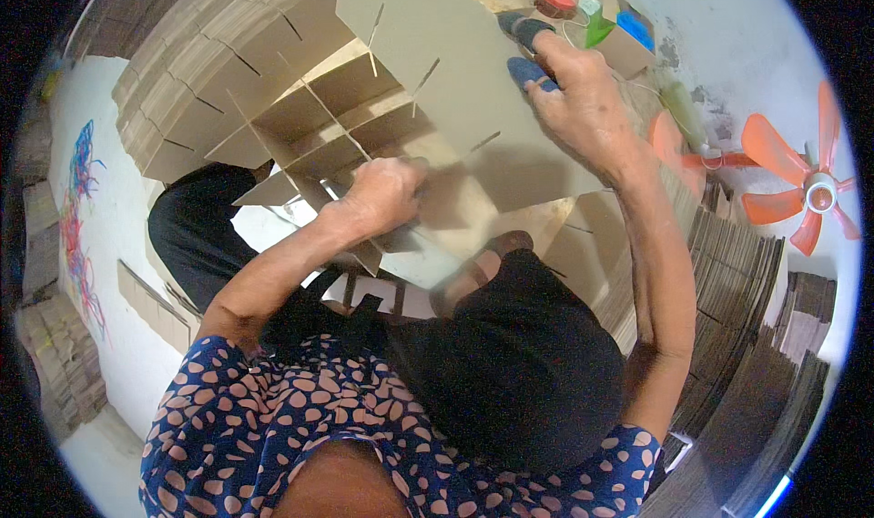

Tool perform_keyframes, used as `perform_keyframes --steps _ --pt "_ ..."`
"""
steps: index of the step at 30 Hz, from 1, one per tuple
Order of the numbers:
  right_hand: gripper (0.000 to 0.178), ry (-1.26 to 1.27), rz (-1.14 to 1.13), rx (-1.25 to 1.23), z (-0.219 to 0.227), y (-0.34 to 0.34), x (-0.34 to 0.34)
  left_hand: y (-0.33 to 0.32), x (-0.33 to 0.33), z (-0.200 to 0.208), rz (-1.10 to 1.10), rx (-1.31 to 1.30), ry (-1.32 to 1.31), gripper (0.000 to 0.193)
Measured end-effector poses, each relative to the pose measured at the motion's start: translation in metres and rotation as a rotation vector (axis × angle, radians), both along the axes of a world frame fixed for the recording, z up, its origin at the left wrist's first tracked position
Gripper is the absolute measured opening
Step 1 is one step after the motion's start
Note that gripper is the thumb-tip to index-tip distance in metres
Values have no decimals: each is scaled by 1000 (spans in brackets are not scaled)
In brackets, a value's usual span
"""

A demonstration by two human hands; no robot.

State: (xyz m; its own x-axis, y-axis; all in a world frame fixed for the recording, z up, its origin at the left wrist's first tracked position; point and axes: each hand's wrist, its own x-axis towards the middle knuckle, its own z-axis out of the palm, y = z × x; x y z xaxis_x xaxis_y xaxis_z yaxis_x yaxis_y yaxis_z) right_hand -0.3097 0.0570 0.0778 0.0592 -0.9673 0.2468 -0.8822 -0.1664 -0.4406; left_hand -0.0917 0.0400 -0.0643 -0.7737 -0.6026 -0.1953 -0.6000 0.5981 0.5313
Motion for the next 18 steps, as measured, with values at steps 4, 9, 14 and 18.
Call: perform_keyframes --steps 4,9,14,18 --pt "17 -31 1 69 5 -8 11 -2 0 -2 -2 -11 14 22" --pt "17 42 60 97 5 -16 2 -4 1 -4 4 -8 2 21" --pt "14 54 96 101 -12 -16 9 -3 -5 -7 19 16 -8 20" --pt "11 17 136 107 -29 -18 13 -3 -7 -5 7 -21 -10 21"
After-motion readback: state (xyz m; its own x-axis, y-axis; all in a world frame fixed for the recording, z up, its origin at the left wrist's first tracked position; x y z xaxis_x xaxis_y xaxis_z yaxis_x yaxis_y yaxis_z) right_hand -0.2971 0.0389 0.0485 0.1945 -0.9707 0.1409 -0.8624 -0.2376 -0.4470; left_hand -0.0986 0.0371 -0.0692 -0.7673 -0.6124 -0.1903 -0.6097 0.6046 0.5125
